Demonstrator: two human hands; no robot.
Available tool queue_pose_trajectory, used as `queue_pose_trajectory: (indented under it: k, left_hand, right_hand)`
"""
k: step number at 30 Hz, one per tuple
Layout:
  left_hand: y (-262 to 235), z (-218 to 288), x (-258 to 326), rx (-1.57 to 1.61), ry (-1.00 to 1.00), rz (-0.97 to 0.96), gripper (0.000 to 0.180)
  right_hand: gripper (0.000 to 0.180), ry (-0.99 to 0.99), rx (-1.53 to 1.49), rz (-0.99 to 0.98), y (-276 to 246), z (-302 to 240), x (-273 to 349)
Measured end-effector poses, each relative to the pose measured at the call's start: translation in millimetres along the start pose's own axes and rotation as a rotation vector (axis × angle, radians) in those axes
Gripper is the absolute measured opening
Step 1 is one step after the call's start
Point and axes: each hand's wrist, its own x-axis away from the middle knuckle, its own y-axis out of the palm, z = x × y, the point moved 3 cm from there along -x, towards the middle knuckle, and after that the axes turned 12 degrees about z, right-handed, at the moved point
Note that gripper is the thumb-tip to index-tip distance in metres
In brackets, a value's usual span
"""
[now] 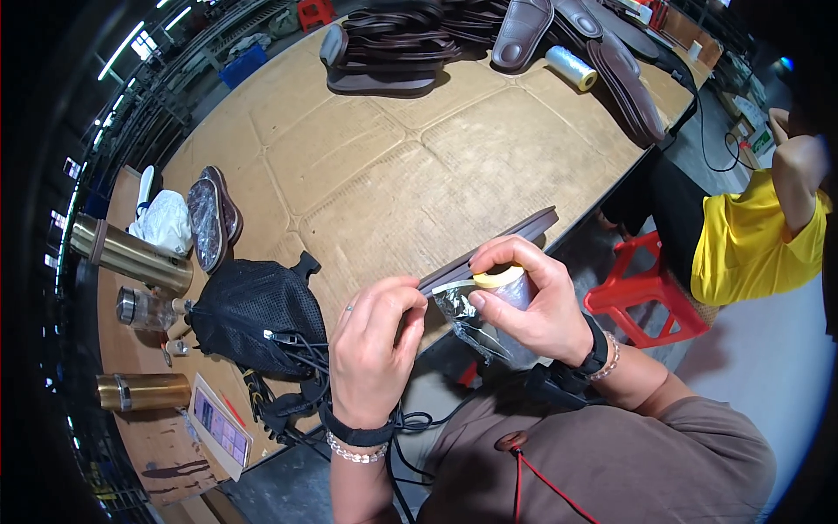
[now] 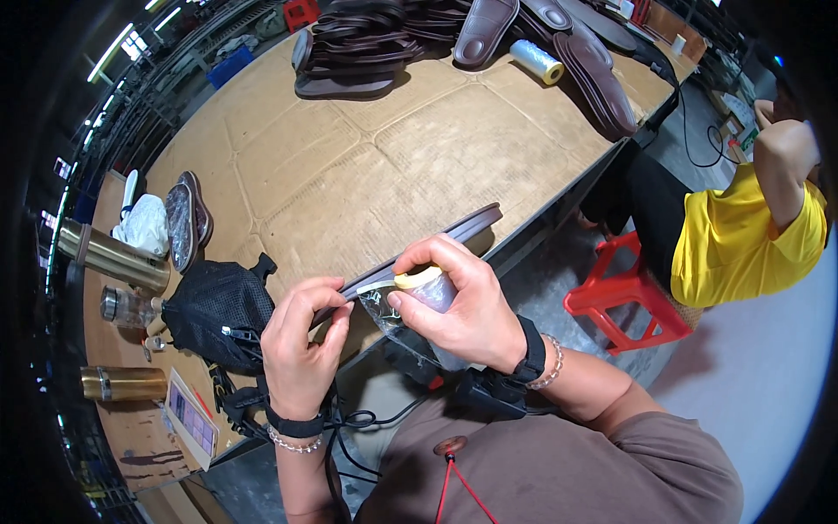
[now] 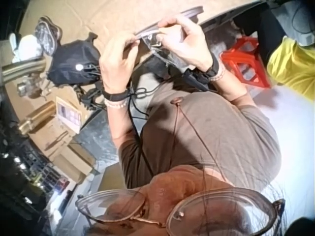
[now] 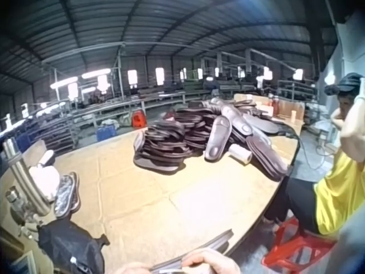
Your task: Applying clear protective plastic film to the surface of shoe insoles in a manufacturing setting.
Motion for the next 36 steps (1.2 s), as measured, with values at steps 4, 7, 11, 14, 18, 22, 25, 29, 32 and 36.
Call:
queue_pose_trajectory:
  k: [4, 7, 11, 14, 18, 22, 25, 29, 32, 36]
  left_hand:
    - [-2, 0, -1, -0.020, 0.063, -0.002, 0.023]
    - [-1, 1, -1, -0.018, 0.082, -0.003, 0.024]
    - [-3, 4, 0, -0.047, 0.103, -0.027, 0.027]
    - [-3, 1, 2, -0.057, 0.068, -0.047, 0.033]
    - [-3, 3, 0, -0.102, 0.128, -0.065, 0.039]
    - [-3, 4, 1, -0.153, 0.160, -0.086, 0.042]
    - [-3, 6, 1, -0.185, 0.169, -0.104, 0.043]
    - [-2, 4, 2, -0.180, 0.171, -0.101, 0.042]
    - [-2, 4, 3, -0.173, 0.204, -0.103, 0.040]
    - [-2, 4, 2, -0.175, 0.225, -0.107, 0.040]
  right_hand:
    - [0.025, 0.005, 0.004, -0.010, 0, -6, -1]
    - [0.025, -0.013, 0.057, -0.017, -3, -6, -2]
    - [0.025, 0.001, 0.072, -0.017, -3, -8, -3]
    - [0.026, -0.009, 0.073, -0.020, -2, -6, -2]
    - [0.026, -0.021, 0.076, -0.015, -2, -6, -3]
    - [0.026, -0.033, 0.078, -0.019, -2, -6, -3]
    - [0.026, -0.032, 0.076, -0.021, -3, -7, -3]
    - [0.027, -0.037, 0.106, -0.033, -5, -11, -3]
    - [0.029, -0.074, 0.144, -0.033, -8, -11, -2]
    - [0.029, -0.103, 0.226, -0.048, -13, -14, 0]
